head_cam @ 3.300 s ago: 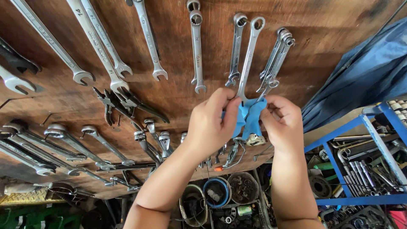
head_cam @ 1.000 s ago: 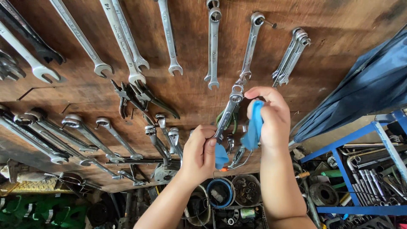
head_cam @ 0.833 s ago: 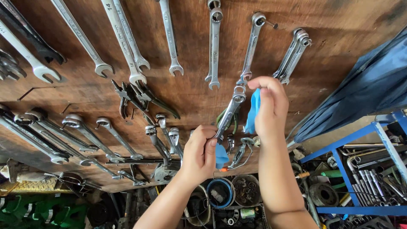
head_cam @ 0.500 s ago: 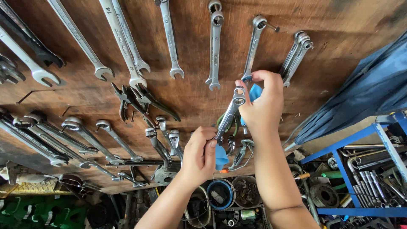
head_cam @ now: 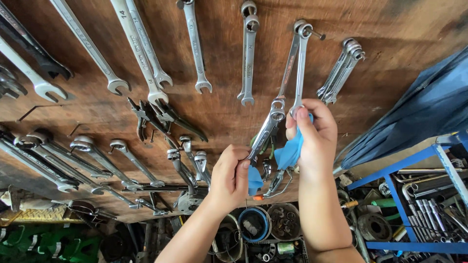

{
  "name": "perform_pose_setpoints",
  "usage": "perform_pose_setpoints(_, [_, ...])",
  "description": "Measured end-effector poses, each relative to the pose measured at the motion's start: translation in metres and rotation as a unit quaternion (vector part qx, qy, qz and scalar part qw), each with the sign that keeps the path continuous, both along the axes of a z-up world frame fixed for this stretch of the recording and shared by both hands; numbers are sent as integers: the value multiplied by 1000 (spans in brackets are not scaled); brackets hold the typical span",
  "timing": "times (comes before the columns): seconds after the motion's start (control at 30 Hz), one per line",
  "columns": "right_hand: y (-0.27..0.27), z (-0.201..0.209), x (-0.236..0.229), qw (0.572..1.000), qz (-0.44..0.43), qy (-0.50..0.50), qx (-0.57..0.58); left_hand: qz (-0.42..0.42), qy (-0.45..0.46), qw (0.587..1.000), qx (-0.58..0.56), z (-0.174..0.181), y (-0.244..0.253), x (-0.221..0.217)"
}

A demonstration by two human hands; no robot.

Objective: The person wipes several wrenches with a blue cloth in a workshop. They take each wrench from a wall-mounted rack, wipe it thoroughly, and return it to the rack. The process is repeated for multiple wrenches of different sizes.

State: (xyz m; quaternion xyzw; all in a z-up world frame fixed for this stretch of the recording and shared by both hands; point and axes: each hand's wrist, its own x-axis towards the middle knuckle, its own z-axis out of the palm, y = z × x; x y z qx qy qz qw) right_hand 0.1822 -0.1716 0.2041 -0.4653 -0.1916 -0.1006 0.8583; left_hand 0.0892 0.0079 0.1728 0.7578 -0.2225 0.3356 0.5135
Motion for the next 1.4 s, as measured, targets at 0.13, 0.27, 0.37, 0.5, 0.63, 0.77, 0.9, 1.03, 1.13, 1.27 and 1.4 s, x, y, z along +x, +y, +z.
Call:
perform_pose_setpoints(0.13, [-3,5,-9,1000,6,-24,6,-1,-2,1000,-4,4,-6,6])
perform_pose_setpoints(0.27, [-6,6,-14,1000,-14,-23,1,3,-13,1000,-3,14,-12,14])
perform_pose_setpoints(0.37, [-9,2,-16,999,-34,-23,-14,11,-19,1000,-7,24,-20,21])
perform_pose_setpoints(0.5, [-13,-3,-18,997,-54,-35,-30,11,-52,999,-4,39,-28,33])
perform_pose_setpoints(0.63, [-20,-3,-17,997,-65,-19,-25,19,-68,998,-3,48,-35,45])
perform_pose_setpoints(0.77, [-23,5,-19,996,-73,-25,-35,20,-57,998,-12,52,-38,52])
perform_pose_setpoints(0.9, [-28,3,-22,997,-66,-22,-12,11,-73,997,-17,55,-40,54])
perform_pose_setpoints(1.03, [-35,-9,-23,998,-67,-5,10,6,-90,996,-10,57,-46,61])
perform_pose_setpoints(1.13, [-39,-14,-23,997,-72,5,16,3,-96,995,-16,57,-51,66])
perform_pose_setpoints(1.27, [-42,-17,-24,998,-65,-5,23,25,-88,996,-20,52,-55,73])
perform_pose_setpoints(1.4, [-43,-22,-25,998,-50,-3,34,47,-92,994,-15,54,-56,77])
